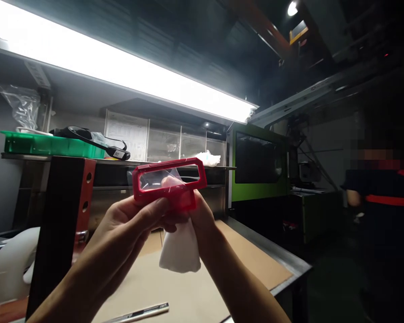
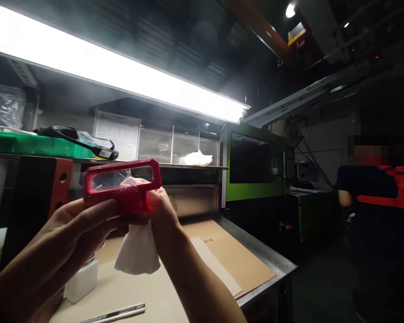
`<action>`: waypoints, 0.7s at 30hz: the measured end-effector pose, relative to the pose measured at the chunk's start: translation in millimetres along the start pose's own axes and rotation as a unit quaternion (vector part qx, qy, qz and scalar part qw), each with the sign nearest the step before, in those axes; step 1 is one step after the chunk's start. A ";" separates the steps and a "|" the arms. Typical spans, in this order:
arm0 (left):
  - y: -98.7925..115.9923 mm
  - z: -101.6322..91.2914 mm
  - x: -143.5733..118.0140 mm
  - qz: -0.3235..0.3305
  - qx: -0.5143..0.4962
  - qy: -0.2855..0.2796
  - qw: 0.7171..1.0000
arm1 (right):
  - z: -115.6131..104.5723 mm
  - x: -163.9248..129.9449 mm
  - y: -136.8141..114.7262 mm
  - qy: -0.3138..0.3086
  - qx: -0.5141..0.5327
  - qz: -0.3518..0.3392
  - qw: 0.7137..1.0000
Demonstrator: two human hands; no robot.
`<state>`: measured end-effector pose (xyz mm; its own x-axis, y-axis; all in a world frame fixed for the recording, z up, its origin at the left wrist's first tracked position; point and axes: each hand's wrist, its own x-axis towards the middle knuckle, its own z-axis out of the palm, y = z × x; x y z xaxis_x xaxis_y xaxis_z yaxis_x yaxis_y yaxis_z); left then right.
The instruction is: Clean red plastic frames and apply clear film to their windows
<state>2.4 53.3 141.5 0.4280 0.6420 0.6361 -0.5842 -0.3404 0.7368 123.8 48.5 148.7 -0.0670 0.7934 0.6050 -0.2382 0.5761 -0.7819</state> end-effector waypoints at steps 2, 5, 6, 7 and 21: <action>8.0 2.9 3.2 0.019 0.015 -0.010 1.000 | 3.2 3.7 -9.3 -0.002 -0.011 -0.010 1.000; 17.3 6.3 7.2 0.052 0.035 -0.029 0.998 | 6.5 7.8 -19.1 -0.021 -0.009 -0.047 0.999; 19.6 7.0 8.9 0.064 0.035 -0.037 0.997 | 7.3 9.2 -22.0 -0.021 -0.015 -0.060 0.998; 21.6 7.4 10.9 0.076 0.032 -0.045 0.996 | 8.0 10.7 -25.0 -0.020 -0.026 -0.069 0.997; 43.8 8.2 37.8 0.146 0.088 -0.126 0.977 | 15.0 27.2 -56.6 -0.017 -0.022 -0.105 0.994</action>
<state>-1.3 57.1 199.7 0.4289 0.3181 0.8455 -0.5890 -0.6112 0.5287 121.0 34.5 211.6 -0.0530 0.6478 0.7600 -0.2079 0.7372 -0.6429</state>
